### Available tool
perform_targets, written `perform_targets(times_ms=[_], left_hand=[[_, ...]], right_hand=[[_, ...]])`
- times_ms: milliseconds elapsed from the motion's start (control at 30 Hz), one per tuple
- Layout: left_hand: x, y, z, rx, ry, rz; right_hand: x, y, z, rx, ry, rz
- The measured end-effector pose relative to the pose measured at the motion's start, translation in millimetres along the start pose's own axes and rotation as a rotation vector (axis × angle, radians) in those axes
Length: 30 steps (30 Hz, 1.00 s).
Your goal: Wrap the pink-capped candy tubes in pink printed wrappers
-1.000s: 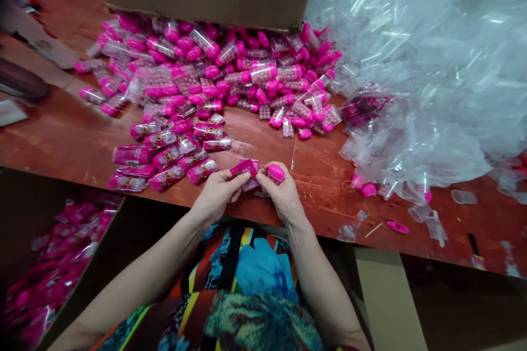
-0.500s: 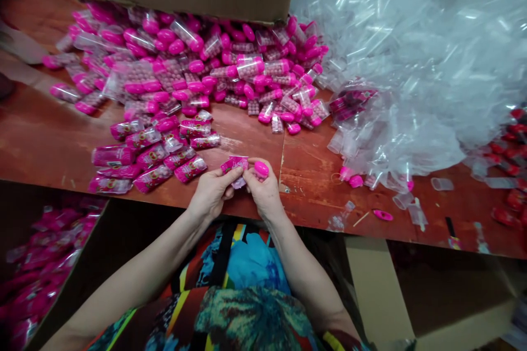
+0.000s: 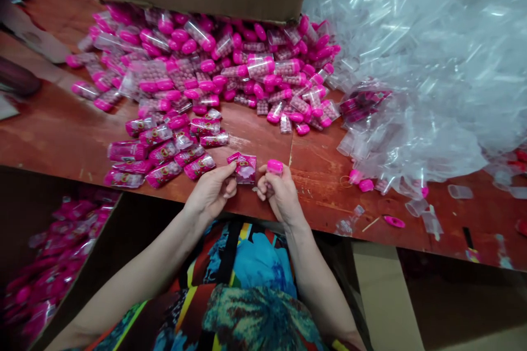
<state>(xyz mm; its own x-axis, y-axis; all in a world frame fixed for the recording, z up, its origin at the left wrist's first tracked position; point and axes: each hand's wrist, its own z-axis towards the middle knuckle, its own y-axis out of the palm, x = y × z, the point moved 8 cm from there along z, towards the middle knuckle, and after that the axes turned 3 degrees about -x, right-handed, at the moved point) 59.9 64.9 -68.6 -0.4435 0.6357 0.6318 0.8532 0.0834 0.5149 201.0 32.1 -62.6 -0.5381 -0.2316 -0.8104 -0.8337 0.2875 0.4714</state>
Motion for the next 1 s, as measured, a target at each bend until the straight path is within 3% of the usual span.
perform_targets(times_ms=[300, 667, 867, 1000], left_hand=[[-8, 1.7, 1, 0.011, -0.030, -0.099], [-15, 17.9, -7, -0.250, -0.101, 0.090], [-24, 24.8, -14, -0.317, -0.208, 0.136], [-19, 25.3, -15, -0.325, -0.181, 0.090]], right_hand=[[15, 8, -22, -0.003, -0.039, -0.165], [22, 15, -23, -0.088, 0.033, -0.200], [3, 12, -30, -0.094, -0.159, -0.596], [3, 10, -34, -0.107, -0.137, -0.545]])
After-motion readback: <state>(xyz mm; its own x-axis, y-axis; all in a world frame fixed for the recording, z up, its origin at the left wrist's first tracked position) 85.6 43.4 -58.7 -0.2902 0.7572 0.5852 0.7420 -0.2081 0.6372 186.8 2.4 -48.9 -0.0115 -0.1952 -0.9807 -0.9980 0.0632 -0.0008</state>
